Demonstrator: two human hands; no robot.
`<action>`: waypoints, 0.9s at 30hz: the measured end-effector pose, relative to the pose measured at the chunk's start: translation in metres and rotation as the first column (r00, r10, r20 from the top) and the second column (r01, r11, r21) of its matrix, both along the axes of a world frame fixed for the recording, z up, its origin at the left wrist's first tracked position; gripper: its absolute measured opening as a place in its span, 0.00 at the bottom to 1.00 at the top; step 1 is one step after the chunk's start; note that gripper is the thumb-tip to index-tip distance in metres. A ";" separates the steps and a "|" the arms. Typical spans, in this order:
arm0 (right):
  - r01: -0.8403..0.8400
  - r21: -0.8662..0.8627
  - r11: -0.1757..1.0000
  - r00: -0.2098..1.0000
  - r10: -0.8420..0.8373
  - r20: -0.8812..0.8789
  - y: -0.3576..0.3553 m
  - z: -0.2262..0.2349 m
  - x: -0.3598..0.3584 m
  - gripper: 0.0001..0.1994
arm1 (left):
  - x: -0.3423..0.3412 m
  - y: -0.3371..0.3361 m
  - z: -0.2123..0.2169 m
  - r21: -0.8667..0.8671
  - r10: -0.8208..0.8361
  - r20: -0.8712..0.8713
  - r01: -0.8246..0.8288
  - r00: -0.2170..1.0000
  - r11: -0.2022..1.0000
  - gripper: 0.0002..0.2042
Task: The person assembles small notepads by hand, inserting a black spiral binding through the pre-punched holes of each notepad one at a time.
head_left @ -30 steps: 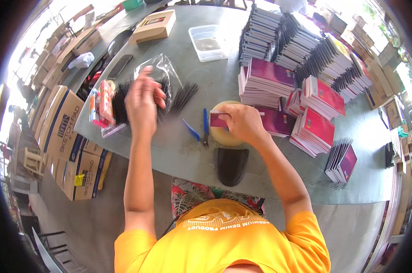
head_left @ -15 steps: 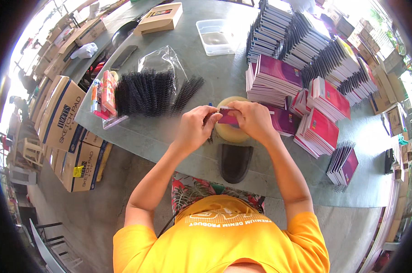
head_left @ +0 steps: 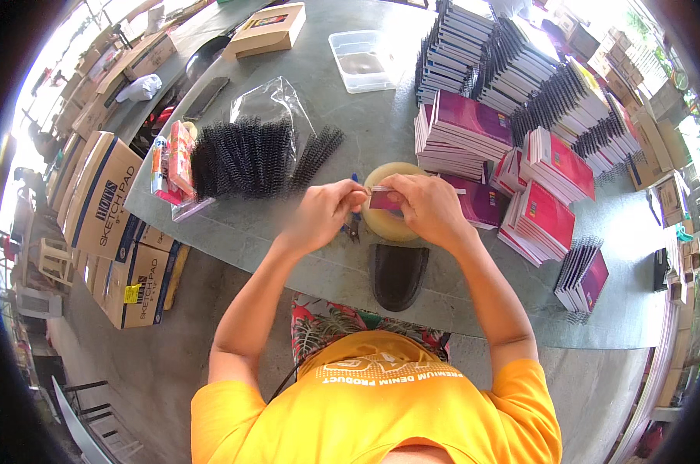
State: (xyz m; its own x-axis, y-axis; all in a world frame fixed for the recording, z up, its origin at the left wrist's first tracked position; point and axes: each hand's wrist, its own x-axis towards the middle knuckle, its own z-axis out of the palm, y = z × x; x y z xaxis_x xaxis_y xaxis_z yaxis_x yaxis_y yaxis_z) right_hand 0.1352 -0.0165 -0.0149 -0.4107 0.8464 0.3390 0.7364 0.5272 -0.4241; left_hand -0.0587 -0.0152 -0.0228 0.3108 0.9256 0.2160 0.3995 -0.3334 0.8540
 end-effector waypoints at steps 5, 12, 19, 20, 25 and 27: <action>0.068 0.139 0.988 0.993 -0.053 -0.108 0.007 -0.015 -0.016 0.07 | 0.011 0.003 0.002 0.467 0.114 -0.056 -0.075 0.992 0.881 0.10; -0.023 0.108 0.994 0.972 0.048 -0.230 0.007 -0.009 -0.012 0.09 | -0.009 0.004 0.002 0.283 0.090 -0.144 -0.046 0.985 0.958 0.06; -0.048 0.058 0.997 0.987 0.056 -0.151 0.015 -0.010 -0.009 0.09 | 0.016 -0.019 -0.002 0.615 0.279 -0.419 0.044 0.864 0.787 0.12; -0.030 -0.009 1.000 0.993 0.029 -0.116 0.015 -0.009 -0.011 0.10 | 0.025 -0.034 -0.015 0.587 0.245 -0.460 0.085 0.853 0.805 0.14; 0.076 -0.100 0.992 0.996 -0.080 -0.040 0.012 0.003 0.014 0.12 | 0.045 -0.071 -0.059 0.165 -0.087 -0.365 0.156 0.927 0.974 0.21; 0.124 -0.301 0.946 0.988 -0.147 -0.055 0.010 0.013 0.044 0.12 | 0.035 -0.062 -0.030 0.017 -0.224 -0.165 0.230 0.960 0.973 0.23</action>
State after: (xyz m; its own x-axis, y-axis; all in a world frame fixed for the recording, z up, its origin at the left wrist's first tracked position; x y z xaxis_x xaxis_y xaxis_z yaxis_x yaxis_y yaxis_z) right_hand 0.1796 -0.0060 -0.0015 -0.2683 0.9591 0.0908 0.7515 0.2673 -0.6031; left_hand -0.0240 -0.0776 -0.0524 0.5452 0.8193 0.1774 0.4412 -0.4604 0.7703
